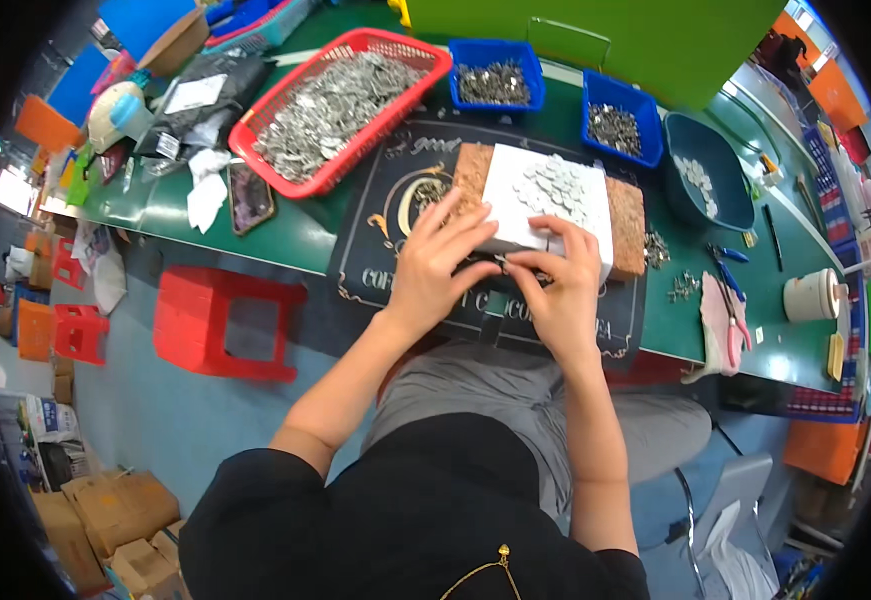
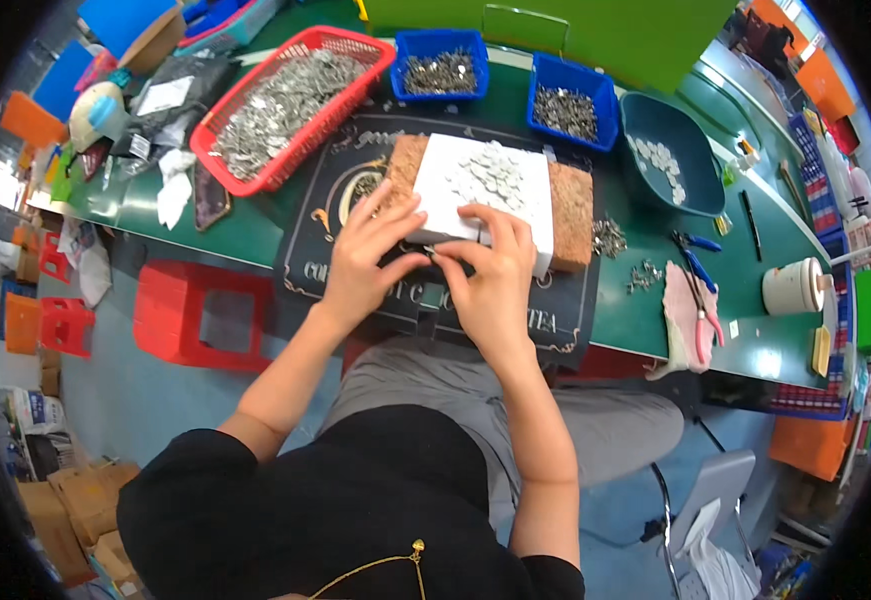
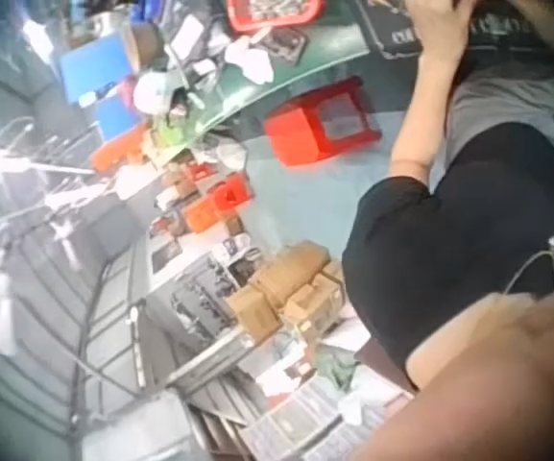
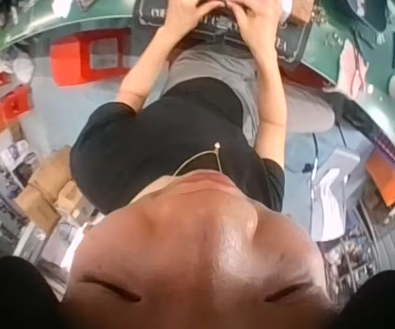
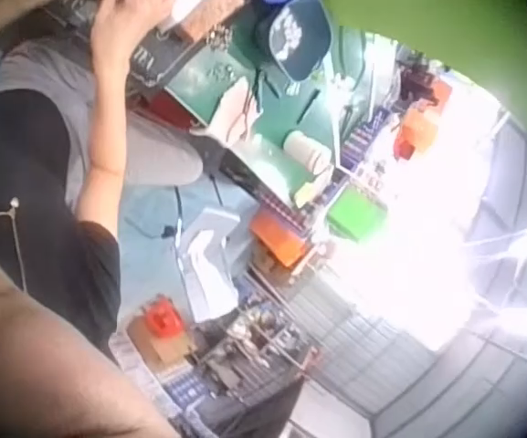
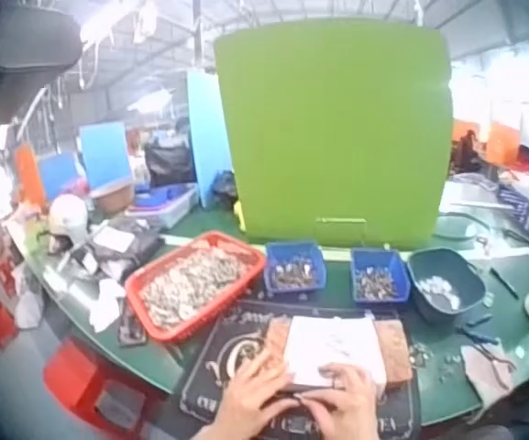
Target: Assembling small mechanical components onto a cork board at a workbench.
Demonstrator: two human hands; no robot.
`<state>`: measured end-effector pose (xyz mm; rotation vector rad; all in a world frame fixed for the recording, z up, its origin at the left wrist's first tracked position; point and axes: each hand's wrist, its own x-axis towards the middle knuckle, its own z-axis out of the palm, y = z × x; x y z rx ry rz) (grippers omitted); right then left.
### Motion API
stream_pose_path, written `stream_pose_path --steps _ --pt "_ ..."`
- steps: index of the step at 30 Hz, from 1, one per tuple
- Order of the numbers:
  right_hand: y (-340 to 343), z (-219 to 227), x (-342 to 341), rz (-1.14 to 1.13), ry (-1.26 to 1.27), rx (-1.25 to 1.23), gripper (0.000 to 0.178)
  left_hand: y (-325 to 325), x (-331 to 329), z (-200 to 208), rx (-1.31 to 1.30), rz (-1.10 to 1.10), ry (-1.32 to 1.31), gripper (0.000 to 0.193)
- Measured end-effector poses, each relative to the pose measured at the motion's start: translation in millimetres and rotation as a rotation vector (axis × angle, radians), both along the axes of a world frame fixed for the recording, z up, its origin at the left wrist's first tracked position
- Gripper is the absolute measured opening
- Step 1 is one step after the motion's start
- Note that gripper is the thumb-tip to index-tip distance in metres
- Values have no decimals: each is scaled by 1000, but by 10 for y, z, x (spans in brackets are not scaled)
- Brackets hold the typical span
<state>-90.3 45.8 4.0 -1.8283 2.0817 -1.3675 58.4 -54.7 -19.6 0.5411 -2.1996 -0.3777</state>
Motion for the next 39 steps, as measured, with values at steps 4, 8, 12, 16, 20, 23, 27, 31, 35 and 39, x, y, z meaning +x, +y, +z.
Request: stream_pose_path --steps 4,8,12,16,20,23,27,31,35,39 --pt "-28 -68 4 -41 -48 -68 13 30 -60 -146 28 47 51 36" --pt "16 -97 5 -52 -34 -75 14 70 -60 -131 7 58 47 36" --pt "33 -108 13 -75 -10 -75 16 102 -74 -106 -41 73 27 35" --pt "8 -124 31 -121 25 -117 12 89 -101 -76 -30 96 54 33" --pt "-11 -128 86 -126 19 -153 12 46 -64 -85 -128 137 47 31" --pt "-21 -148 43 -176 35 -155 12 32 -137 -58 -141 108 35 30" --pt "-48 -131 40 -162 55 -170 8 -26 -154 -57 -272 96 86 27" --pt "-59 -139 59 -149 40 -189 10 12 -110 40 -189 93 37 28" --pt "-34 -141 59 -143 42 -156 9 30 -51 47 -133 59 -19 32" --pt "47 -123 37 -155 32 -97 9 42 -68 14 -107 -1 9 32"
